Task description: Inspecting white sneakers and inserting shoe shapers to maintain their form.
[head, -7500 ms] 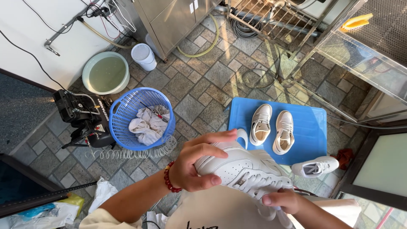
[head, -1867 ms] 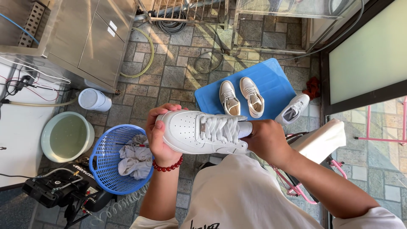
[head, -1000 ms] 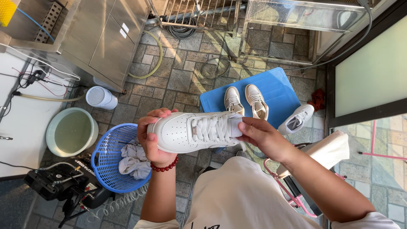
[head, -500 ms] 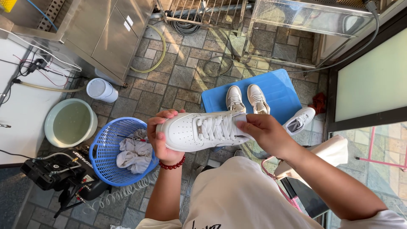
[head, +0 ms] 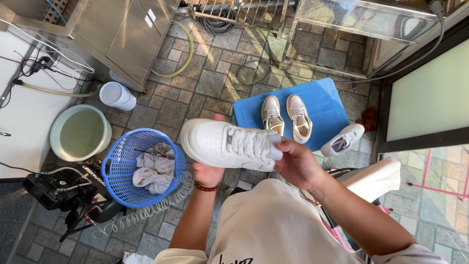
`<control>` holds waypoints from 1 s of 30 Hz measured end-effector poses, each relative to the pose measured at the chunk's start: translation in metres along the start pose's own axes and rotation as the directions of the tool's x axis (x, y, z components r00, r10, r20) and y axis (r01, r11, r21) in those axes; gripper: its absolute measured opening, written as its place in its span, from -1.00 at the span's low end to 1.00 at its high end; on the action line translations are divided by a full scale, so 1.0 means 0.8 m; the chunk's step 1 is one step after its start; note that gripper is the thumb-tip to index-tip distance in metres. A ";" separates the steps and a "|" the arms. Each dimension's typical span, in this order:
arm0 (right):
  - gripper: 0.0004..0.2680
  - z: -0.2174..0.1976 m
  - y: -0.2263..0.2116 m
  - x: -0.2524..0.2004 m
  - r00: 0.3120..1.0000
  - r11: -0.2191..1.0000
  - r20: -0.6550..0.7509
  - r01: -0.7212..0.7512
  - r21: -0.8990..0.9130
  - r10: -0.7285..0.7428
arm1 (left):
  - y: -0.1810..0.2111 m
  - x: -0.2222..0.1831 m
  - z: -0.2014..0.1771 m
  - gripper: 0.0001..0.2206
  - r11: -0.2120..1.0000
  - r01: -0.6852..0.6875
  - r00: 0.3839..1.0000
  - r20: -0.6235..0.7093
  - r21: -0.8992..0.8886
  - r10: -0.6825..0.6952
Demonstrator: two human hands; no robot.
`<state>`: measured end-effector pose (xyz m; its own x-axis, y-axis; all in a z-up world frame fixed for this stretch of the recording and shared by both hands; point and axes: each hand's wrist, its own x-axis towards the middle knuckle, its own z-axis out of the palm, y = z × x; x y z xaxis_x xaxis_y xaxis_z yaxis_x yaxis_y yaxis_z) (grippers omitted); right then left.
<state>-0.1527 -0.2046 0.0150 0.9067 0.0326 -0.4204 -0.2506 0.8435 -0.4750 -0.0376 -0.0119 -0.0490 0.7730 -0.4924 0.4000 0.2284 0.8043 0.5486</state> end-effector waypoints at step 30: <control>-0.18 -0.070 0.070 -0.029 0.912 0.358 -0.041 0.119 -0.926 -0.407 | -0.150 -0.065 -0.094 -0.25 0.856 0.351 0.726 -0.468 -0.379 -0.504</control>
<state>-0.2071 -0.1878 -0.0451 0.9156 -0.3355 -0.2217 -0.2963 -0.1903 -0.9359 -0.0606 -0.0578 -0.1905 0.7226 -0.6073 -0.3302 0.6912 0.6420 0.3318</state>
